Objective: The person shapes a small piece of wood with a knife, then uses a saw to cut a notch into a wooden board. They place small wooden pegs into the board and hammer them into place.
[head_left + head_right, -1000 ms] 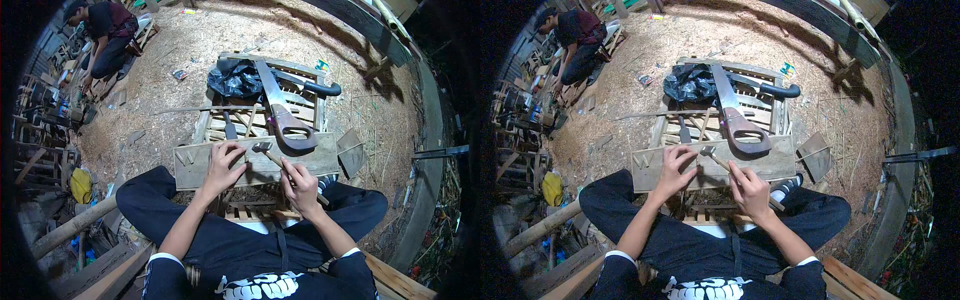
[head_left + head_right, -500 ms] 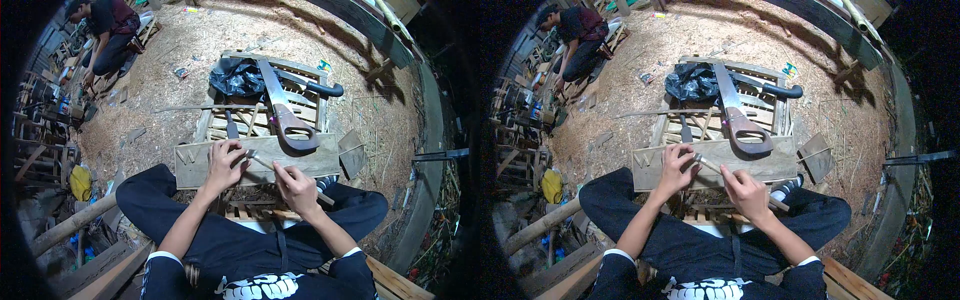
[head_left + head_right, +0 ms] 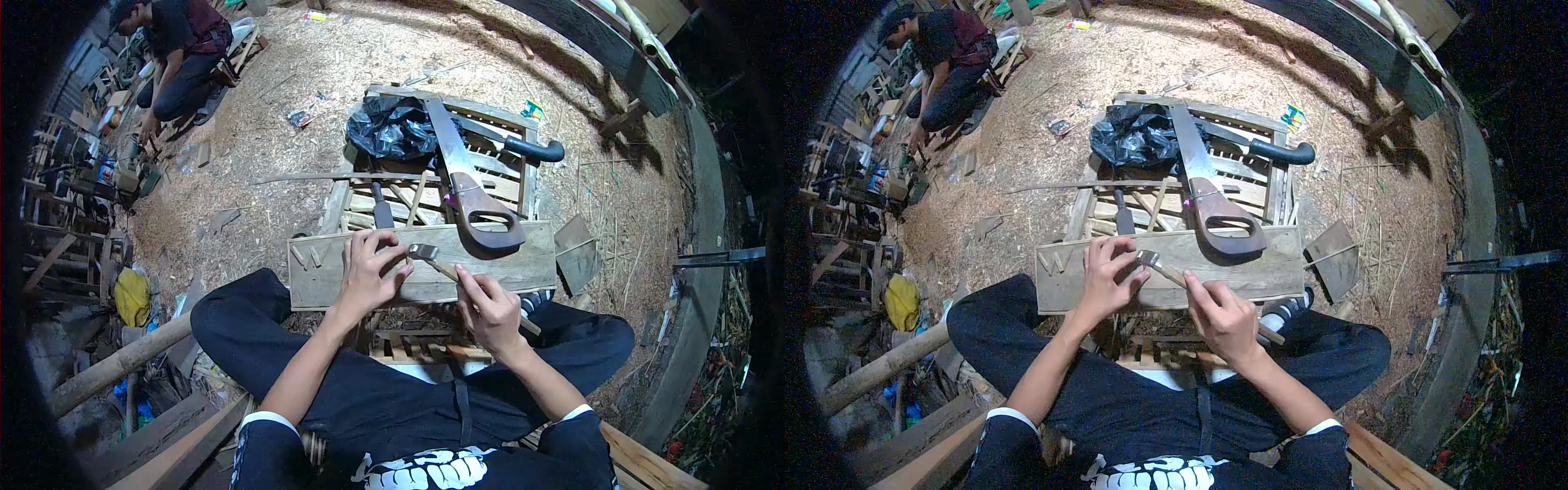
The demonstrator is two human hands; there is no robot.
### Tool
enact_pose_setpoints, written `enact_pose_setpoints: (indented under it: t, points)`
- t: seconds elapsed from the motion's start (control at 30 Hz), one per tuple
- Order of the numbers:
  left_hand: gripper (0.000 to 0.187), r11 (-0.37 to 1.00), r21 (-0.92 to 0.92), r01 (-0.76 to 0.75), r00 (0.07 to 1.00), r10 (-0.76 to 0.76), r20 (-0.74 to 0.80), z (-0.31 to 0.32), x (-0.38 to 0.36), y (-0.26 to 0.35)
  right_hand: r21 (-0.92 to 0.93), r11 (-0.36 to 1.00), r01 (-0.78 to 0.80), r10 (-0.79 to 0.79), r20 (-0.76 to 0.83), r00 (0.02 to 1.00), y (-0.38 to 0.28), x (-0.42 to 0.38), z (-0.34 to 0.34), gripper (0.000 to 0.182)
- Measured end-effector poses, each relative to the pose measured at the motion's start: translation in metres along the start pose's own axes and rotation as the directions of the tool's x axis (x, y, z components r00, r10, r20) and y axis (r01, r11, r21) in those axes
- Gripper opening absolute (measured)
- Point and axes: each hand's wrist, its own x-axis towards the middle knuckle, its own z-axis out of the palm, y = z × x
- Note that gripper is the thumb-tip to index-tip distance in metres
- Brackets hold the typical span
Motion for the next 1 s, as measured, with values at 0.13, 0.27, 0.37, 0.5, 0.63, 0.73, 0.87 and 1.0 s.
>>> enact_pose_setpoints:
  t: [0.13, 0.27, 0.37, 0.5, 0.63, 0.73, 0.87, 1.0]
  points:
    - [0.035, 1.000, 0.002, -0.028, 1.000, 0.028, -0.005, 0.000, 0.002, 0.001, -0.069, 0.998, 0.002, 0.007, 0.130, 0.992, 0.000, -0.001, -0.001, 0.053]
    - [0.035, 1.000, -0.012, -0.012, 1.000, 0.012, -0.003, -0.003, 0.002, 0.004, 0.007, 1.000, -0.009, 0.009, 0.002, 1.000, -0.002, 0.000, 0.001, 0.051]
    - [0.035, 1.000, -0.003, -0.025, 1.000, 0.025, -0.003, -0.001, 0.002, 0.003, -0.053, 0.998, -0.028, 0.035, 0.141, 0.989, 0.001, -0.004, 0.004, 0.053]
    - [0.034, 1.000, 0.003, -0.016, 1.000, 0.016, -0.010, -0.002, 0.002, 0.003, 0.003, 1.000, -0.031, 0.031, 0.011, 0.999, -0.002, -0.004, 0.002, 0.053]
    - [0.035, 0.999, 0.011, -0.040, 0.999, 0.040, -0.009, -0.001, 0.004, 0.003, -0.039, 0.999, -0.038, 0.043, 0.137, 0.990, 0.002, -0.009, 0.008, 0.055]
    - [0.036, 1.000, 0.005, -0.018, 1.000, 0.018, 0.001, -0.003, 0.002, 0.002, -0.023, 0.999, -0.034, 0.036, 0.071, 0.997, 0.001, -0.012, 0.007, 0.055]
    - [0.038, 1.000, -0.002, -0.010, 1.000, 0.010, 0.002, -0.001, 0.001, 0.003, 0.002, 1.000, -0.027, 0.027, 0.067, 0.997, 0.002, -0.015, 0.009, 0.055]
    - [0.038, 1.000, -0.003, 0.009, 1.000, -0.009, 0.027, -0.002, 0.001, 0.002, 0.019, 1.000, -0.010, 0.009, 0.055, 0.998, -0.001, -0.012, 0.008, 0.052]
